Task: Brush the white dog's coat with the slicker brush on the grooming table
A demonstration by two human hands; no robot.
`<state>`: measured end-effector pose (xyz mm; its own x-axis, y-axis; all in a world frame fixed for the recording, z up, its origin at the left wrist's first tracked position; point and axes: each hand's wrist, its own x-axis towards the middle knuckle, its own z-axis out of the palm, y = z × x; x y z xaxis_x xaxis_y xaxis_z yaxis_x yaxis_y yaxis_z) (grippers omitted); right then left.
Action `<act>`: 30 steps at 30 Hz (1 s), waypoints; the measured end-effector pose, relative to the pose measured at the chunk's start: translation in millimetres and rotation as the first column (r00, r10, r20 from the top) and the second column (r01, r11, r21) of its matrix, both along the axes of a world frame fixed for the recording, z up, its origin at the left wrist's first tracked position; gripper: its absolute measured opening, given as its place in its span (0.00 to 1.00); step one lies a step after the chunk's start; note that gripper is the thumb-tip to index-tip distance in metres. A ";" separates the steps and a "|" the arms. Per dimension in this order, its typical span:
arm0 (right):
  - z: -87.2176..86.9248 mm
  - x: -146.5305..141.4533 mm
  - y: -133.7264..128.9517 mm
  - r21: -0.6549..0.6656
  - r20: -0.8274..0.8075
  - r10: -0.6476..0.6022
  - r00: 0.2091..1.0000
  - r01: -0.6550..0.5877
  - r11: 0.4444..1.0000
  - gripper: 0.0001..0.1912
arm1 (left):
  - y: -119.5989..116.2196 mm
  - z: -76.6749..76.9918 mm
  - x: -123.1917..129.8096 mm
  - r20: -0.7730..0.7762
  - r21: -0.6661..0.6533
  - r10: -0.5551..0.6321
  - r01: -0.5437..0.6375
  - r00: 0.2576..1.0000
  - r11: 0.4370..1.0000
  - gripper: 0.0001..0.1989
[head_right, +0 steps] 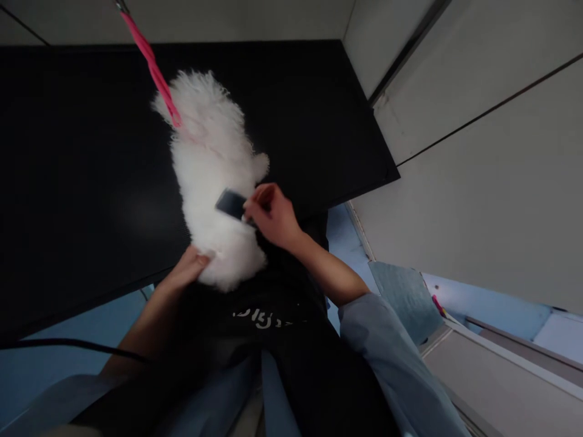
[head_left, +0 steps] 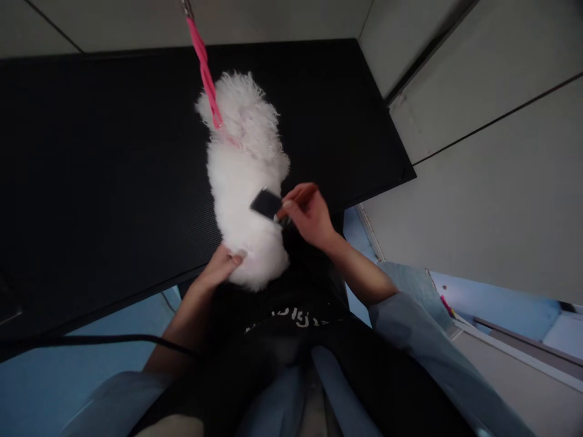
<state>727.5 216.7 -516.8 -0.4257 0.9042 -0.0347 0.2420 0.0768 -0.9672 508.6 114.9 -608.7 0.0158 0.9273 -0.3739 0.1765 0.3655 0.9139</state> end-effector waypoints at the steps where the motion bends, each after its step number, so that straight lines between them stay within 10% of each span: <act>1: 0.5 -0.3 -2.1 -0.015 0.007 0.111 0.994 -0.111 0.994 0.11 | -2.5 0.8 0.2 0.005 0.006 -0.072 0.072 0.997 0.997 0.32; 3: 1.3 -1.8 -6.3 -0.058 0.040 0.250 0.967 -0.248 0.967 0.12 | -7.1 1.0 1.0 -0.015 0.013 -0.119 0.120 0.993 0.993 0.30; 8: 5.6 -5.4 -12.0 0.010 0.036 -0.045 0.998 0.045 0.999 0.10 | -16.4 -2.9 2.5 -0.039 0.026 0.058 -0.057 0.998 0.998 0.42; 12: 9.4 -6.6 -17.1 -0.037 0.085 0.267 0.960 -0.265 0.964 0.11 | -17.0 -4.2 4.0 0.003 0.056 0.042 -0.042 0.999 0.998 0.44; 16: 12.9 -3.6 -19.2 0.004 0.094 -0.049 0.994 0.048 0.999 0.10 | -16.6 -5.5 4.7 0.013 0.045 0.071 -0.072 0.997 0.996 0.48; 21: 13.6 0.3 -25.6 -0.051 0.074 0.227 0.971 -0.224 0.973 0.10 | -18.3 -9.5 1.9 -0.003 0.039 0.052 -0.052 0.999 0.998 0.46; 25: 11.2 3.8 -23.9 0.007 0.032 -0.048 0.998 0.048 0.999 0.09 | -16.0 -12.9 0.3 0.035 0.027 0.085 -0.085 0.996 0.996 0.43; 30: 7.6 4.7 -24.5 -0.032 0.073 0.182 0.981 -0.180 0.983 0.12 | -10.6 -8.8 4.5 0.074 -0.041 0.196 -0.194 0.978 0.980 0.37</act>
